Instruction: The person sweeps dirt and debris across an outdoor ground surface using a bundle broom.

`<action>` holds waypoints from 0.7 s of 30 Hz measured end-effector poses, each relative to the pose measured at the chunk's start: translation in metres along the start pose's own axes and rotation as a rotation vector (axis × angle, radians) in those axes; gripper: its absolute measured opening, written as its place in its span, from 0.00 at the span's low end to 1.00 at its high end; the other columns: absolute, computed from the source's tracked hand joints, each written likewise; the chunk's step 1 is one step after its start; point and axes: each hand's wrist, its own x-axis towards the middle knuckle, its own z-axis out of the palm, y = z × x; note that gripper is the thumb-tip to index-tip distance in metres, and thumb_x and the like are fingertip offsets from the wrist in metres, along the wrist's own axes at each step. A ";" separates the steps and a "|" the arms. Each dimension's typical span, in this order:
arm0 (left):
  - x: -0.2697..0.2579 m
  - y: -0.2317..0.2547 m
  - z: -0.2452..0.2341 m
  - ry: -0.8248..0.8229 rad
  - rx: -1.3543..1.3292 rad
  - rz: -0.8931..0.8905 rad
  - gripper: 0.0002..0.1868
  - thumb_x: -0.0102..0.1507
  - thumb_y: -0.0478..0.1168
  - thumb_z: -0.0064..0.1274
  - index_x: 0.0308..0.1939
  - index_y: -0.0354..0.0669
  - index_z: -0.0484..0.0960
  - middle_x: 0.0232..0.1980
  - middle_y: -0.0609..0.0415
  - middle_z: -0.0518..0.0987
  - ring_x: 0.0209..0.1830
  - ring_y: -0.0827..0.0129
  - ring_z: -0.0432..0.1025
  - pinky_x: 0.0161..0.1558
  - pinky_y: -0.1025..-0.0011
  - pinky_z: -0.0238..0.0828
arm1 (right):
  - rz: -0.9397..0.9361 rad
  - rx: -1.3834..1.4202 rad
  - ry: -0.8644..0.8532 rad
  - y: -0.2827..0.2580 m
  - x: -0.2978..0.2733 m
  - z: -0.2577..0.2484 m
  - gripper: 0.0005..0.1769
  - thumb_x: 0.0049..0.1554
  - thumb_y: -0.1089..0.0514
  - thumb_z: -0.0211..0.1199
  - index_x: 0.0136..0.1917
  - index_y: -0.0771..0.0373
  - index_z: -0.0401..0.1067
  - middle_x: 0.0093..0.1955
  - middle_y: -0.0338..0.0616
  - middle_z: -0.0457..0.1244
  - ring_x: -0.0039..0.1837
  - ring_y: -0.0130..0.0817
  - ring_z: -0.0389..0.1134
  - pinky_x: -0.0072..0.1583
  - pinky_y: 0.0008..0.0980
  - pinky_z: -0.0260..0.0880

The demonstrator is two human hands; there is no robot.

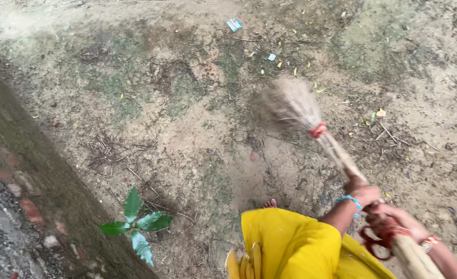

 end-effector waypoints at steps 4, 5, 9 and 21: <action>-0.013 0.021 0.013 -0.029 0.095 0.022 0.66 0.55 0.32 0.59 0.86 0.52 0.27 0.60 0.27 0.66 0.55 0.44 0.74 0.51 0.60 0.81 | -0.040 -0.192 0.214 -0.029 -0.010 0.037 0.07 0.51 0.55 0.63 0.40 0.58 0.68 0.28 0.36 0.61 0.27 0.27 0.60 0.30 0.30 0.59; -0.011 0.019 0.010 -0.024 0.106 0.021 0.65 0.55 0.32 0.58 0.87 0.52 0.30 0.59 0.28 0.69 0.53 0.45 0.76 0.49 0.60 0.82 | -0.035 -0.233 0.249 -0.031 -0.010 0.049 0.07 0.51 0.55 0.64 0.40 0.58 0.68 0.28 0.37 0.61 0.27 0.27 0.60 0.31 0.30 0.59; 0.008 0.008 -0.027 0.164 0.017 0.182 0.46 0.50 0.33 0.67 0.62 0.33 0.50 0.51 0.31 0.76 0.45 0.53 0.77 0.45 0.64 0.78 | 0.113 -0.178 0.028 -0.032 0.001 0.100 0.09 0.46 0.54 0.65 0.33 0.57 0.66 0.21 0.34 0.58 0.20 0.24 0.55 0.25 0.29 0.56; -0.044 -0.088 -0.264 0.511 -0.721 -0.079 0.68 0.49 0.20 0.54 0.78 0.54 0.22 0.48 0.33 0.78 0.33 0.51 0.77 0.33 0.60 0.79 | 0.323 -0.790 -0.308 0.087 0.176 0.235 0.10 0.50 0.58 0.67 0.36 0.63 0.68 0.26 0.34 0.59 0.24 0.23 0.56 0.26 0.25 0.54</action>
